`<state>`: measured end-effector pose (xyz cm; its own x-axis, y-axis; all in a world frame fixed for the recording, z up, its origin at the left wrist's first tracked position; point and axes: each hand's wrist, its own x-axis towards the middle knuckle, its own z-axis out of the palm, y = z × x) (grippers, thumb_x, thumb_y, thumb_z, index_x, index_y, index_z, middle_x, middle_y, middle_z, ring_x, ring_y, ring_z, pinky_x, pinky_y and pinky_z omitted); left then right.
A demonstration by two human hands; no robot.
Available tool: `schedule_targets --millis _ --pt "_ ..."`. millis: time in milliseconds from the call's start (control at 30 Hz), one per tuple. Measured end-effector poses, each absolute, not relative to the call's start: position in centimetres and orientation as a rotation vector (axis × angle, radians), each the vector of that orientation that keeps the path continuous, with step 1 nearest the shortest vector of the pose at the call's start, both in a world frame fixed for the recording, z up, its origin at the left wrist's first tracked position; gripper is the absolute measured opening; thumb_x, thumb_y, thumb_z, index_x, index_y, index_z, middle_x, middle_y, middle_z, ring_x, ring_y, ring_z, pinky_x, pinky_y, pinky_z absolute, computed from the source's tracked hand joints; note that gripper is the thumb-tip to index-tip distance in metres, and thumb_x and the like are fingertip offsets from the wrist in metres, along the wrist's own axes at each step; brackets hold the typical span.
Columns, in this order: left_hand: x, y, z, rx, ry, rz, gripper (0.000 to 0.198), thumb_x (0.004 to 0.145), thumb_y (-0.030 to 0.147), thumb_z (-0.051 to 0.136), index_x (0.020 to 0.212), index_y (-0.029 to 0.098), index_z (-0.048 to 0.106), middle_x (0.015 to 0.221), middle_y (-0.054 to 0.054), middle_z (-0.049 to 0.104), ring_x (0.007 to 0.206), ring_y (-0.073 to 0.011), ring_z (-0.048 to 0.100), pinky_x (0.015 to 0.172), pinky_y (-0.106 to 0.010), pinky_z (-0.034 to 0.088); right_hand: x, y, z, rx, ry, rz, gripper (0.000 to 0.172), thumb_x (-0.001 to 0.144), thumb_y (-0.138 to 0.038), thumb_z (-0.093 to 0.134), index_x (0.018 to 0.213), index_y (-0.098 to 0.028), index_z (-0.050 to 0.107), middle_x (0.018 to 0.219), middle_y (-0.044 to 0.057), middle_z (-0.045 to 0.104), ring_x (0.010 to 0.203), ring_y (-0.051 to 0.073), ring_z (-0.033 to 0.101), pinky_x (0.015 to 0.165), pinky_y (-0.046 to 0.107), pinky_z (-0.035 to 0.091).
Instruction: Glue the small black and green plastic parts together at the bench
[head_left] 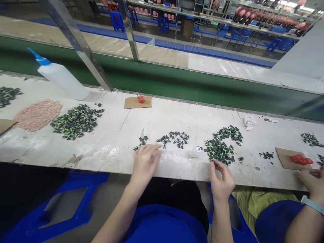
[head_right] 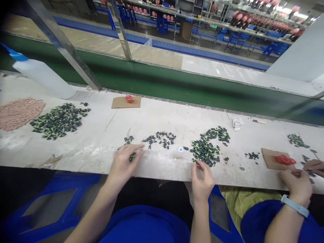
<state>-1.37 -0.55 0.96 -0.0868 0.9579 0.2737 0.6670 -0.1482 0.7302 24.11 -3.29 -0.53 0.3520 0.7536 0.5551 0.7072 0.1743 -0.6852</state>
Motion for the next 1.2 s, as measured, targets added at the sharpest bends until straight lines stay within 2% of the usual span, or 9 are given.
schedule_targets --millis 100,167,300,367,533,600,700,967,1200 --pt "-4.5 0.2 0.3 1.949 1.958 1.007 0.017 0.087 0.026 0.055 0.090 0.027 0.072 0.094 -0.008 0.074 0.097 -0.0315 0.057 0.084 -0.048 0.037 24.4 -2.2 -0.1 -1.549 -1.449 -0.047 0.019 0.085 -0.029 0.064 0.100 -0.017 0.069 0.099 0.012 0.069 0.090 0.024 0.066 0.080 0.042 0.056" --pt "-5.6 0.6 -0.4 2.004 1.980 0.936 0.017 0.086 0.026 0.056 0.084 0.027 0.072 0.085 -0.009 0.074 0.091 -0.0311 0.057 0.078 -0.045 0.037 23.9 -1.7 -0.2 -1.522 -1.549 -0.049 0.029 0.084 -0.034 0.065 0.108 -0.018 0.066 0.107 0.013 0.067 0.104 0.028 0.060 0.089 0.048 0.052" --pt "-6.3 1.0 -1.1 2.002 2.003 0.914 0.021 0.086 0.027 0.054 0.078 0.026 0.073 0.079 -0.009 0.073 0.083 -0.0292 0.058 0.074 -0.042 0.038 22.2 -0.9 -1.1 -1.508 -1.711 0.017 0.045 0.081 -0.044 0.068 0.117 -0.019 0.060 0.113 0.015 0.064 0.117 0.033 0.046 0.094 0.056 0.046" --pt "-6.1 0.9 -0.7 1.989 1.935 0.964 0.022 0.088 0.028 0.053 0.080 0.026 0.074 0.081 -0.008 0.073 0.083 -0.0281 0.060 0.074 -0.042 0.040 21.5 -0.5 -1.7 -1.521 -1.712 0.072 0.043 0.082 -0.043 0.066 0.116 -0.019 0.058 0.114 0.015 0.063 0.118 0.033 0.044 0.095 0.058 0.044" --pt "-3.3 0.4 0.0 1.921 1.495 1.078 0.019 0.088 0.027 0.056 0.097 0.026 0.073 0.091 -0.004 0.073 0.086 -0.0222 0.066 0.078 -0.035 0.047 21.0 -0.3 -2.1 -1.458 -1.630 0.349 0.025 0.085 -0.034 0.063 0.104 -0.020 0.053 0.120 0.014 0.063 0.127 0.030 0.043 0.101 0.055 0.041" --pt "-1.9 0.4 -0.5 1.928 1.403 1.074 0.019 0.087 0.022 0.058 0.099 0.026 0.072 0.090 -0.003 0.074 0.084 -0.0209 0.067 0.076 -0.033 0.048 21.0 -0.7 -1.8 -1.439 -1.561 0.546 0.027 0.084 -0.032 0.064 0.104 -0.021 0.050 0.116 0.014 0.066 0.120 0.028 0.053 0.098 0.049 0.046" --pt "-0.9 0.6 -1.5 1.943 1.343 1.012 0.016 0.084 0.018 0.063 0.096 0.024 0.071 0.084 -0.003 0.075 0.079 -0.0202 0.069 0.076 -0.033 0.050 21.0 -1.4 -1.3 -1.427 -1.440 0.763 0.030 0.079 -0.034 0.069 0.101 -0.021 0.053 0.098 0.009 0.070 0.092 0.023 0.067 0.080 0.038 0.054" --pt "-2.1 0.3 -1.3 2.016 1.337 0.940 0.016 0.079 0.023 0.071 0.095 0.024 0.071 0.096 -0.005 0.074 0.099 -0.0250 0.066 0.086 -0.039 0.049 20.4 -1.4 -0.4 -1.287 -1.199 0.845 0.020 0.072 -0.034 0.072 0.085 -0.019 0.070 0.075 0.003 0.071 0.066 0.019 0.065 0.058 0.028 0.051" --pt "-1.4 -0.2 -1.6 1.959 1.476 0.915 0.008 0.080 0.023 0.071 0.088 0.025 0.071 0.087 0.000 0.076 0.085 -0.0208 0.069 0.080 -0.036 0.043 19.1 -1.3 -0.8 -1.413 -1.195 0.933 0.022 0.075 -0.038 0.067 0.072 -0.017 0.068 0.064 0.003 0.068 0.059 0.017 0.061 0.056 0.026 0.049"
